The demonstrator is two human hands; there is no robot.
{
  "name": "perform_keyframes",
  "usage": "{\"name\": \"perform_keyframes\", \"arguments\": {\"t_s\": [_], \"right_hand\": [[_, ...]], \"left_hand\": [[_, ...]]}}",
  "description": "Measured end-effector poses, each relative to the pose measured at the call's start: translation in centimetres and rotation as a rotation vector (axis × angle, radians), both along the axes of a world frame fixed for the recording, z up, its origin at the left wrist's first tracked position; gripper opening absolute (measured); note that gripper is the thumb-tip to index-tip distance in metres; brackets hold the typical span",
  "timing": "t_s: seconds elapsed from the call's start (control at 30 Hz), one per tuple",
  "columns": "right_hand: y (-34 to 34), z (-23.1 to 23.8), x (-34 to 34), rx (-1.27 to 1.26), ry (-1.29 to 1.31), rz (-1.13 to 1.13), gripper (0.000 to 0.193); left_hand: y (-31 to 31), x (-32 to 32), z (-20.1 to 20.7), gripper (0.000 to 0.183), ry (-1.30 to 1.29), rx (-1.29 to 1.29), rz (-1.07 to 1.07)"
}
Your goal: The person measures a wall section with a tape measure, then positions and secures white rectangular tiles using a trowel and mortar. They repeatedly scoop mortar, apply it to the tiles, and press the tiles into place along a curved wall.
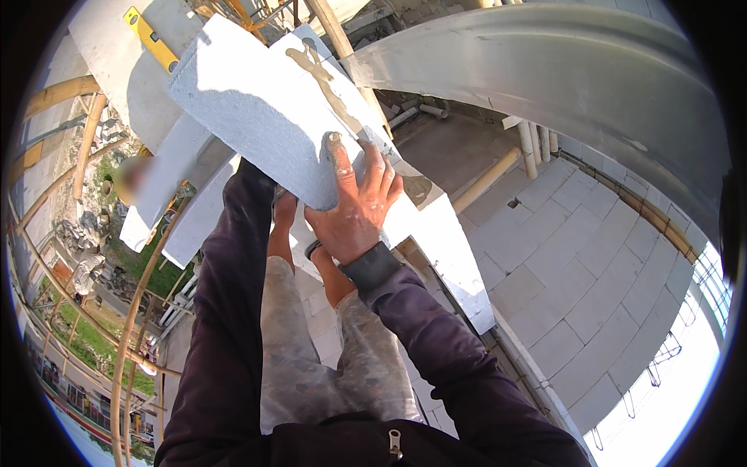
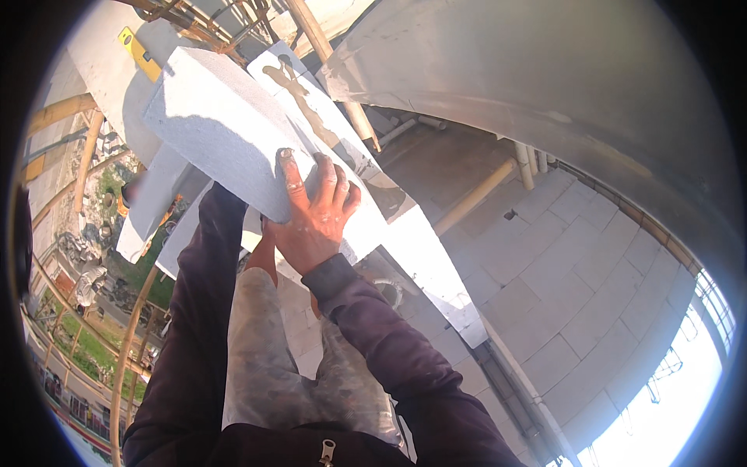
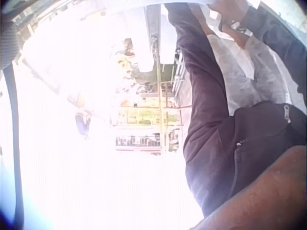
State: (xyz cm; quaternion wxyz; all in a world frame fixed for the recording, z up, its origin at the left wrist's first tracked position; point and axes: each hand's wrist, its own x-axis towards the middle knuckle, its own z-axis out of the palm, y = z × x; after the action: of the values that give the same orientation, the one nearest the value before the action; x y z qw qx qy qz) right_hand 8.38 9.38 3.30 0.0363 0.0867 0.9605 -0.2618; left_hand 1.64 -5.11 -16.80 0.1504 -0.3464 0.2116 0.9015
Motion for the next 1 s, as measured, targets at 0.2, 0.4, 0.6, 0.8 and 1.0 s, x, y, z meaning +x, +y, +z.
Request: {"name": "perform_keyframes", "arguments": {"t_s": [0.2, 0.4, 0.6, 0.8, 1.0], "right_hand": [[0.3, -0.4, -0.3, 0.078, 0.016, 0.010, 0.092], [1.2, -1.0, -0.2, -0.012, 0.003, 0.016, 0.097], [1.6, -1.4, 0.2, 0.034, 0.008, 0.041, 0.098], [1.5, -1.3, 0.0, 0.064, -0.008, -0.018, 0.099], [2.5, -2.2, -0.7, 0.080, 0.037, -0.056, 0.099]], "left_hand": [[1.3, -0.9, -0.9, 0.076, 0.003, 0.006, 0.015], [2.3, -0.7, -1.3, 0.075, -0.011, 0.045, 0.009], [2.7, 0.3, -1.6, 0.074, -0.040, 0.085, 0.001], [3.5, -0.6, -2.5, 0.073, -0.032, 0.092, 0.007], [5.7, -2.5, -3.6, 0.072, 0.010, 0.098, 0.000]]}}
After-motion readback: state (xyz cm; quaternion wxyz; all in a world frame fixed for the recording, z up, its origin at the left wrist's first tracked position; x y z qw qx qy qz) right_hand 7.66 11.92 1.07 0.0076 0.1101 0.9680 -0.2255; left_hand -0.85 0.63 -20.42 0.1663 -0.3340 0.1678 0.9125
